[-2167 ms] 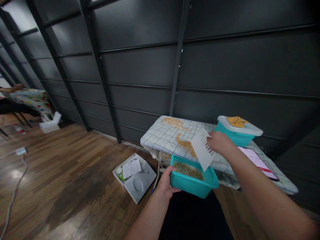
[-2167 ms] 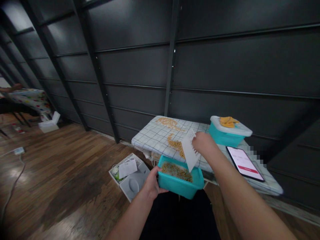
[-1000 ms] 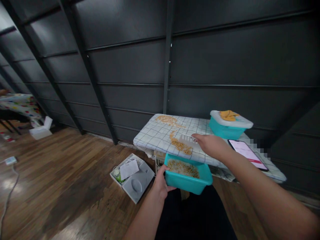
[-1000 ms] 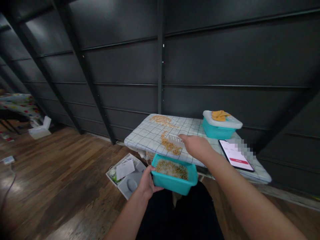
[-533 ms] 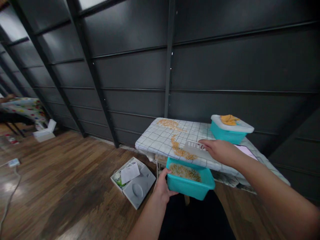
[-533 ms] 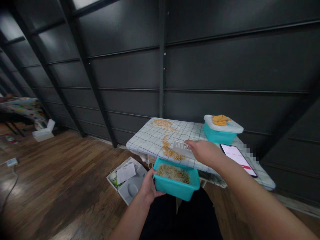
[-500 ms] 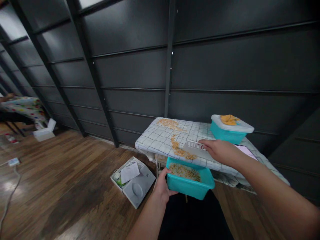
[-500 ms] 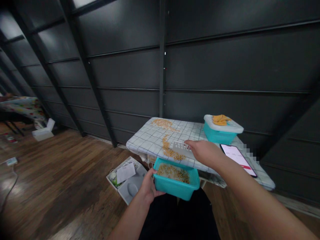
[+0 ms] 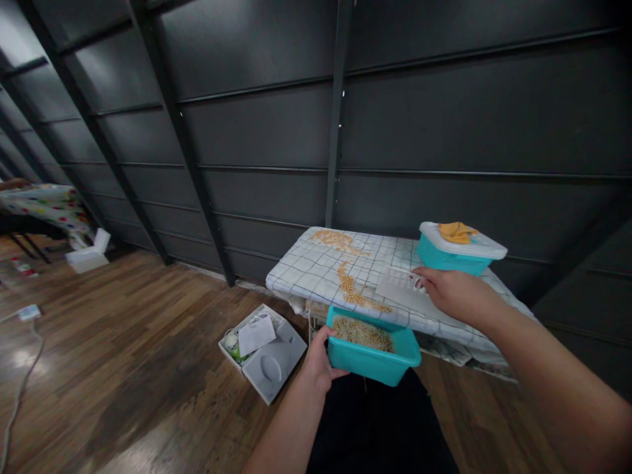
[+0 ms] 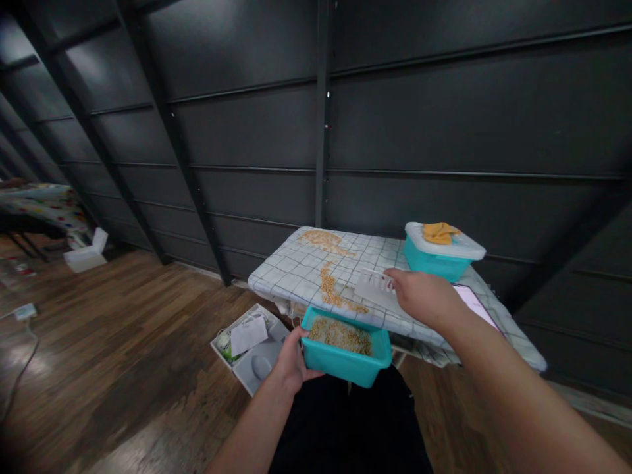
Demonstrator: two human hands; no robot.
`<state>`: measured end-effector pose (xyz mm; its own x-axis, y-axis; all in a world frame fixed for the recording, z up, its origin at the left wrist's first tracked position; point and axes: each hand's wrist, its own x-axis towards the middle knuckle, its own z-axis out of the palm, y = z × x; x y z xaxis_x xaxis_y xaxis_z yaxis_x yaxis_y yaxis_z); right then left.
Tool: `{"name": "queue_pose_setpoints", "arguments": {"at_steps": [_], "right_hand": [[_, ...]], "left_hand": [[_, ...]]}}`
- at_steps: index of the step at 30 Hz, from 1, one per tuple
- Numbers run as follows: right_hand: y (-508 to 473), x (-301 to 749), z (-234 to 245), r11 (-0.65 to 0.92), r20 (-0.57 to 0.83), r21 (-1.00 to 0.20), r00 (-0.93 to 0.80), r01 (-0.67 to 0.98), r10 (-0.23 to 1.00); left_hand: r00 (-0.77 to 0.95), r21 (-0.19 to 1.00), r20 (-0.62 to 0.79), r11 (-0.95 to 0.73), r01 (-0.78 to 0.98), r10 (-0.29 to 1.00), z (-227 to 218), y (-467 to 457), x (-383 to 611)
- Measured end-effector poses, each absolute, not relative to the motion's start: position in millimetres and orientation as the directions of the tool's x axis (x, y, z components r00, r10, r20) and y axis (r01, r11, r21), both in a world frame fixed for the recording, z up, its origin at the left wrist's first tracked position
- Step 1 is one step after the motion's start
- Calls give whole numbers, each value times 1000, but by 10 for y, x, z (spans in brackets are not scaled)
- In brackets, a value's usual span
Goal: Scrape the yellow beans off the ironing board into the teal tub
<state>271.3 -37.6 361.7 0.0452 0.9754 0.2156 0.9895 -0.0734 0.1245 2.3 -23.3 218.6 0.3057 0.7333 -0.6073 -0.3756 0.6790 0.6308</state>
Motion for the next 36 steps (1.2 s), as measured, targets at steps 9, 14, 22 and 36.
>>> {"name": "queue_pose_setpoints", "arguments": {"at_steps": [9, 14, 22, 36], "right_hand": [[-675, 2471, 3634, -100, 237, 157, 61, 983, 970], [-682, 2339, 3663, -77, 251, 135, 42, 988, 967], [-452, 2534, 3705, -209, 308, 206, 139, 956, 941], [225, 2406, 3488, 108, 247, 127, -137, 986, 959]], "left_hand": [[331, 619, -612, 696, -364, 718, 2174, -242, 80], [354, 609, -609, 704, -366, 710, 2162, -259, 93], [358, 608, -606, 704, -367, 710, 2164, -264, 81], [369, 598, -627, 727, -338, 686, 2242, -264, 76]]}}
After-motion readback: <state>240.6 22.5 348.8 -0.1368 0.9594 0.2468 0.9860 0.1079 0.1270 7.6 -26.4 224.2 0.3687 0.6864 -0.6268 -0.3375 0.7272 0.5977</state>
